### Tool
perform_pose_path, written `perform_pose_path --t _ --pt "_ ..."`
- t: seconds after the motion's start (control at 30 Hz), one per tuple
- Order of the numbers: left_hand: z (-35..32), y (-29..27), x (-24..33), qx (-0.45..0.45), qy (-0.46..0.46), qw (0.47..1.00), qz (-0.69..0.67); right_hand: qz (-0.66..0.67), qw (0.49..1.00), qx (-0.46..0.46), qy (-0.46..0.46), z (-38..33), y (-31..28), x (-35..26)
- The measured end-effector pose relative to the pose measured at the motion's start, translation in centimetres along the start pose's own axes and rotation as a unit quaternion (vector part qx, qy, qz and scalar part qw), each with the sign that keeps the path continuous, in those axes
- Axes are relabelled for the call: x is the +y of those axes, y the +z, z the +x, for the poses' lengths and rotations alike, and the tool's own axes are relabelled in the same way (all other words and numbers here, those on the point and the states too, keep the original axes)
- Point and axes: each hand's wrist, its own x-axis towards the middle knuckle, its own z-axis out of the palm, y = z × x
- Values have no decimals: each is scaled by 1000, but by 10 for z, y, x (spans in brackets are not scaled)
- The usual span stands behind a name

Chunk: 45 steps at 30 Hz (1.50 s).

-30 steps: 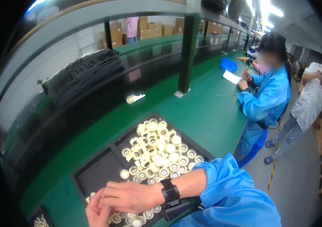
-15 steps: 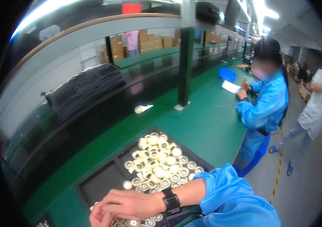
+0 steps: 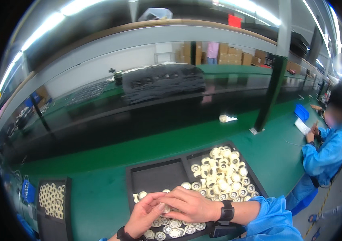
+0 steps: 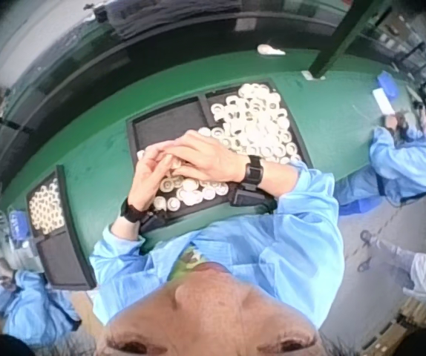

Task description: Assembling small white plastic gear-like components into sub-assemblies on a manufacturing line.

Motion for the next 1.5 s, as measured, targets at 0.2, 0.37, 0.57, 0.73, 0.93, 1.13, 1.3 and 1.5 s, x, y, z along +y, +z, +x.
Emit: perform_pose_path --t 0.2,0.37,0.57,0.73,0.93,1.13,1.3,1.5 --pt "-15 -23 -21 -7 -20 1000 23 -33 997 -61 -31 11 19 1" --pt "14 -3 -38 -77 61 995 -4 -80 991 -75 81 4 -12 -32" --pt "16 -8 -56 -5 87 996 9 -73 992 -85 54 9 3 -30" --pt "17 -5 -48 -28 107 994 3 -82 989 -88 81 11 -1 -32" --pt "13 -8 -40 41 160 979 119 -86 991 -73 68 10 4 -29" --pt "14 -6 -41 29 108 987 116 -83 991 -80 70 3 3 -25" --pt "10 -6 -43 38 153 978 140 -101 992 -70 40 9 5 -31" --pt "25 -4 -52 65 196 964 170 -106 990 -80 36 12 5 -30"
